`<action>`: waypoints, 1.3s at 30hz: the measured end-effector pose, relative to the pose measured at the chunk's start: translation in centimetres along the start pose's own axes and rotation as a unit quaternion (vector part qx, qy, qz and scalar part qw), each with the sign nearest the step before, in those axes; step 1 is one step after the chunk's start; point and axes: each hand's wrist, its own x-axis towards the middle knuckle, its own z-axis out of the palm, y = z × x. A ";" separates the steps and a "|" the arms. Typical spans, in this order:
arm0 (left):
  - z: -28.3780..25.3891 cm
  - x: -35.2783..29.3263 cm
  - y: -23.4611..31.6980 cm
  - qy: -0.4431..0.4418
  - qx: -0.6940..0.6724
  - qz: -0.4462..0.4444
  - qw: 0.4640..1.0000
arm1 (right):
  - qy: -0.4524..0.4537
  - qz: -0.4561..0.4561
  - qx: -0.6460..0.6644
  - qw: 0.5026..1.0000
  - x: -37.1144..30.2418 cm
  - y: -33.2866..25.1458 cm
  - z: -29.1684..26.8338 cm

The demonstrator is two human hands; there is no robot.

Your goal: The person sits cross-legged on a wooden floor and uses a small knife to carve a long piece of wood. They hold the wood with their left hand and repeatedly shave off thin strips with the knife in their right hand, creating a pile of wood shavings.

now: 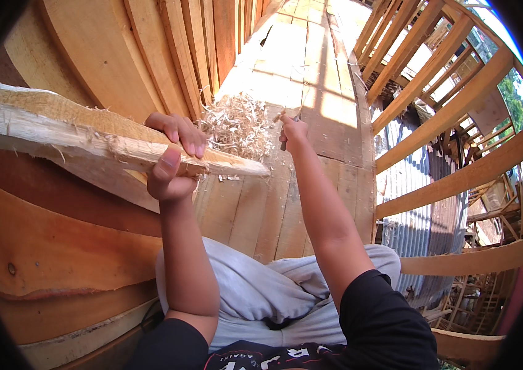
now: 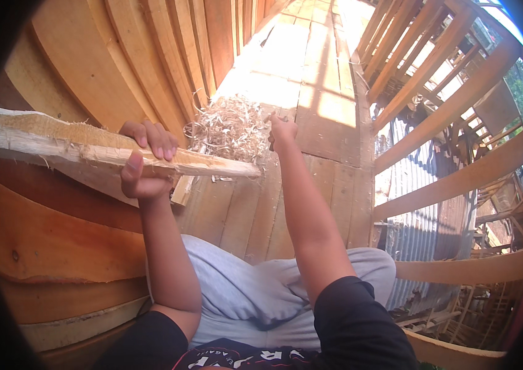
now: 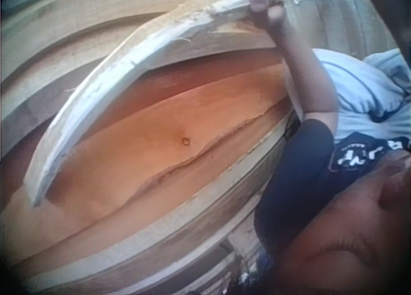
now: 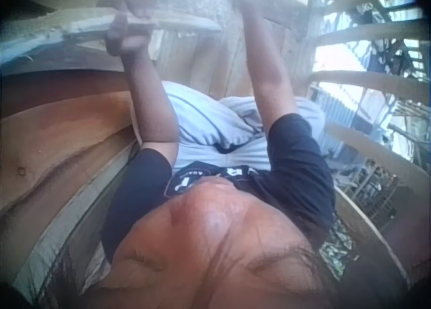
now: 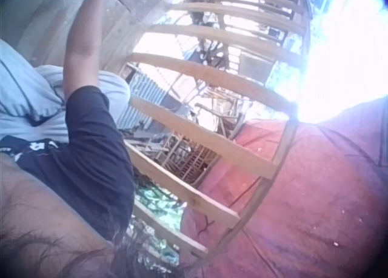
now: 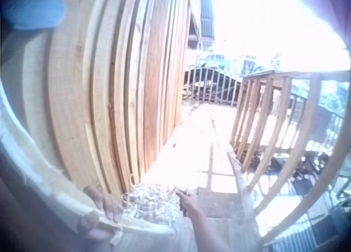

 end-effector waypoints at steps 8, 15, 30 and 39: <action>0.0 0.0 0.1 0.004 0.008 -0.006 1.000 | -0.017 -0.066 -0.267 0.961 -2.4 -2.5 -4.2; 0.4 0.1 0.1 -0.001 0.005 -0.005 1.000 | 0.034 -0.224 -0.514 0.827 -0.2 8.2 -10.1; 0.6 0.2 -0.5 -0.002 -0.002 -0.005 1.000 | 0.061 -0.278 -0.429 0.857 2.0 10.4 -7.9; 0.2 -0.3 -1.1 0.004 -0.020 -0.031 0.999 | -0.162 -0.175 -0.070 0.969 -6.1 -3.2 0.0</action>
